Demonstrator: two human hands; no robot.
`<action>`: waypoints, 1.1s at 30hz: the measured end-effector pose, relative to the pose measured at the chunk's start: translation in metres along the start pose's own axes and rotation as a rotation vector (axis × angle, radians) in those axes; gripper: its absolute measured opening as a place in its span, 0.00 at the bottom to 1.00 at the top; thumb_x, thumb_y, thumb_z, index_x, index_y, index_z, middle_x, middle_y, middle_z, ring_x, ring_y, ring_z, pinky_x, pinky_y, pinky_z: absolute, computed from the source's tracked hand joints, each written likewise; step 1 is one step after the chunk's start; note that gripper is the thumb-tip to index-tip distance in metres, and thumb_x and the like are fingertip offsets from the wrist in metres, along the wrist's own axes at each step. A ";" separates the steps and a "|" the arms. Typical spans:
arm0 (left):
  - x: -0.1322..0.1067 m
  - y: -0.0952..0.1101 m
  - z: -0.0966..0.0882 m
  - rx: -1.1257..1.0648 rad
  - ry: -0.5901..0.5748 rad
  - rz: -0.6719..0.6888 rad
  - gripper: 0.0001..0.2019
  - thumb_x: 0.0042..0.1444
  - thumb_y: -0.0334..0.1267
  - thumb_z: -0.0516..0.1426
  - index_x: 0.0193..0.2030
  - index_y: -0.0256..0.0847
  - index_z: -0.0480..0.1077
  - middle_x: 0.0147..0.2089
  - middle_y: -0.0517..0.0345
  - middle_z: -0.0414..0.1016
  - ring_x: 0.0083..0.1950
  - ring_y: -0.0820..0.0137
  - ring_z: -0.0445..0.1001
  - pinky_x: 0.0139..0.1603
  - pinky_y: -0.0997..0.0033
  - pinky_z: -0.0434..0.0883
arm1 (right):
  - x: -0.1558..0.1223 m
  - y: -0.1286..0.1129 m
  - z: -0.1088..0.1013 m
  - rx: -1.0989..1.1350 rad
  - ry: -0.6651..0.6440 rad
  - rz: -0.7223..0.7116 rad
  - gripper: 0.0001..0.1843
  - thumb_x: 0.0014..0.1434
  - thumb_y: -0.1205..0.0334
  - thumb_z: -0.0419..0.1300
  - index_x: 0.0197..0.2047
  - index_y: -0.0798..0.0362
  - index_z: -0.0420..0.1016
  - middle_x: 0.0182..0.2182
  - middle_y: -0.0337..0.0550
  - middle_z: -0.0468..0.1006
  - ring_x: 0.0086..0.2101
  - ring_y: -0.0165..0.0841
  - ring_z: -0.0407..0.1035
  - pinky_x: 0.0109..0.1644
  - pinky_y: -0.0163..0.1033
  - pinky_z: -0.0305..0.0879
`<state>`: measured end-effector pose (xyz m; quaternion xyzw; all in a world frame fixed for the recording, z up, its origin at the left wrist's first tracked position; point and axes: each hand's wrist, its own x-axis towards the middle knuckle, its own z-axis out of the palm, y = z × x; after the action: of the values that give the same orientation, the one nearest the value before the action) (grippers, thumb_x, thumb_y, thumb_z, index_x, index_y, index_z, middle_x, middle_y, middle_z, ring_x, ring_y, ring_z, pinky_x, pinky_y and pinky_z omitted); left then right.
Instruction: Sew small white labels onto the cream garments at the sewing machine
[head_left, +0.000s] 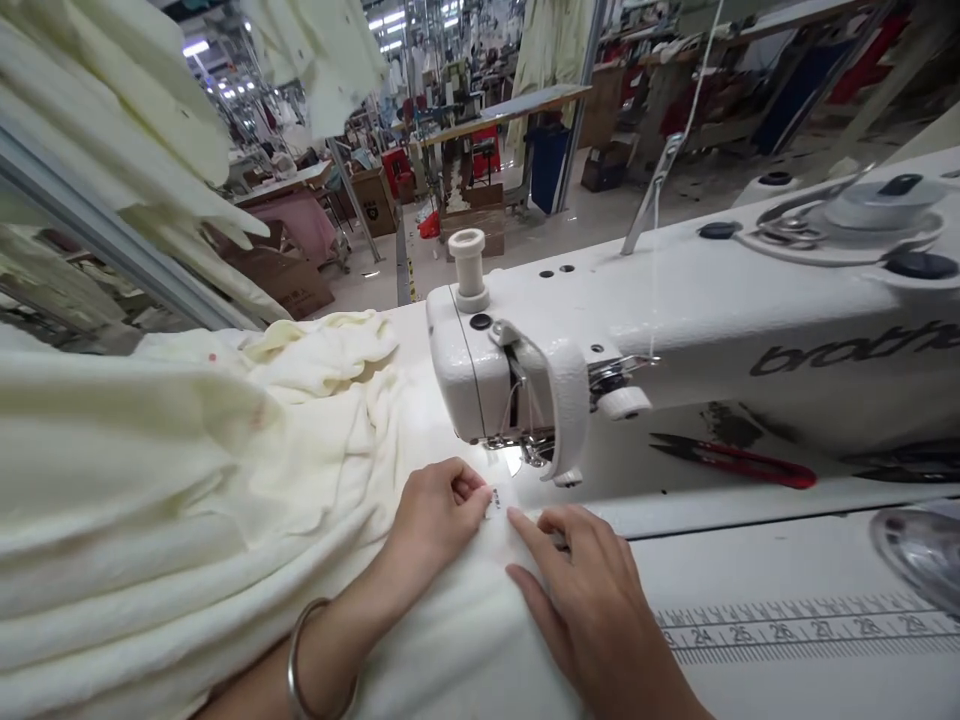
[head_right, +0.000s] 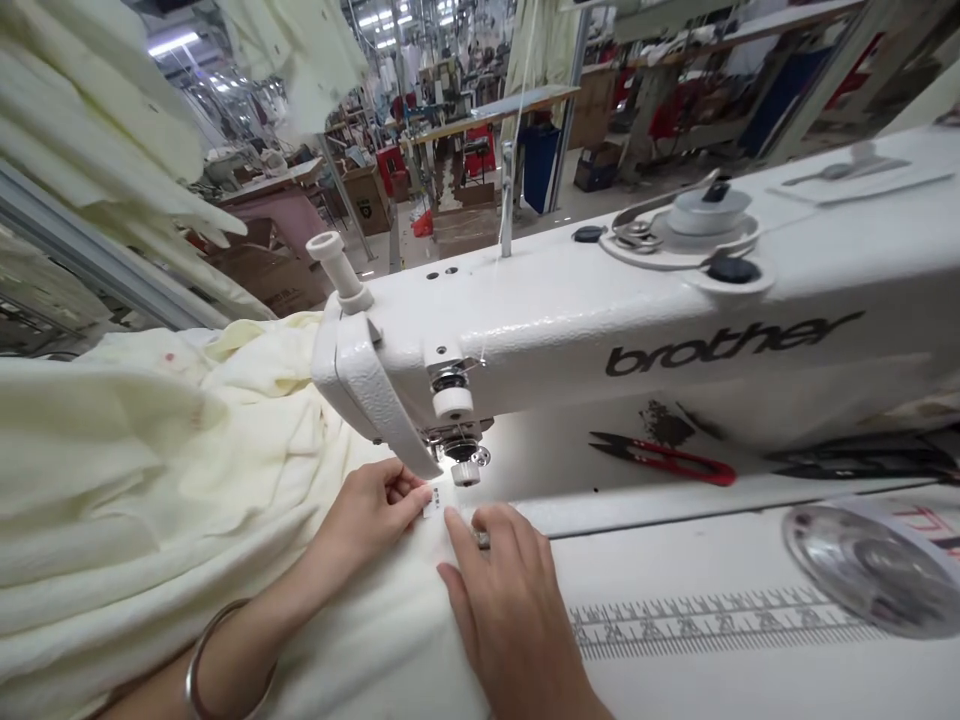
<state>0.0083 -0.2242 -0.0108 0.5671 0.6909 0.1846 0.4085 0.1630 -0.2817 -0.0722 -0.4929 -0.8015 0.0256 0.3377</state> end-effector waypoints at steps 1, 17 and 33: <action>0.000 0.000 0.000 0.003 -0.002 -0.002 0.03 0.52 0.33 0.57 0.29 0.37 0.70 0.25 0.61 0.71 0.26 0.72 0.70 0.31 0.72 0.66 | 0.000 0.000 0.000 0.001 -0.012 -0.006 0.17 0.69 0.62 0.43 0.55 0.58 0.66 0.41 0.50 0.63 0.43 0.41 0.61 0.44 0.45 0.56; -0.001 0.002 -0.003 -0.051 -0.027 -0.016 0.05 0.53 0.34 0.56 0.27 0.39 0.67 0.21 0.65 0.69 0.23 0.73 0.69 0.28 0.74 0.65 | 0.002 0.000 -0.005 0.017 -0.038 -0.008 0.17 0.68 0.63 0.44 0.55 0.59 0.66 0.42 0.50 0.62 0.43 0.41 0.59 0.44 0.44 0.56; -0.042 -0.020 -0.023 0.642 0.115 0.565 0.16 0.61 0.31 0.49 0.55 0.39 0.65 0.55 0.43 0.70 0.50 0.58 0.75 0.46 0.59 0.75 | 0.005 -0.003 -0.009 -0.057 0.053 -0.080 0.15 0.67 0.67 0.49 0.52 0.63 0.69 0.40 0.53 0.65 0.43 0.42 0.63 0.44 0.45 0.60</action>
<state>-0.0215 -0.2644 0.0036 0.8212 0.5524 0.0964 0.1057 0.1645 -0.2812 -0.0617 -0.4706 -0.8115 -0.0238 0.3455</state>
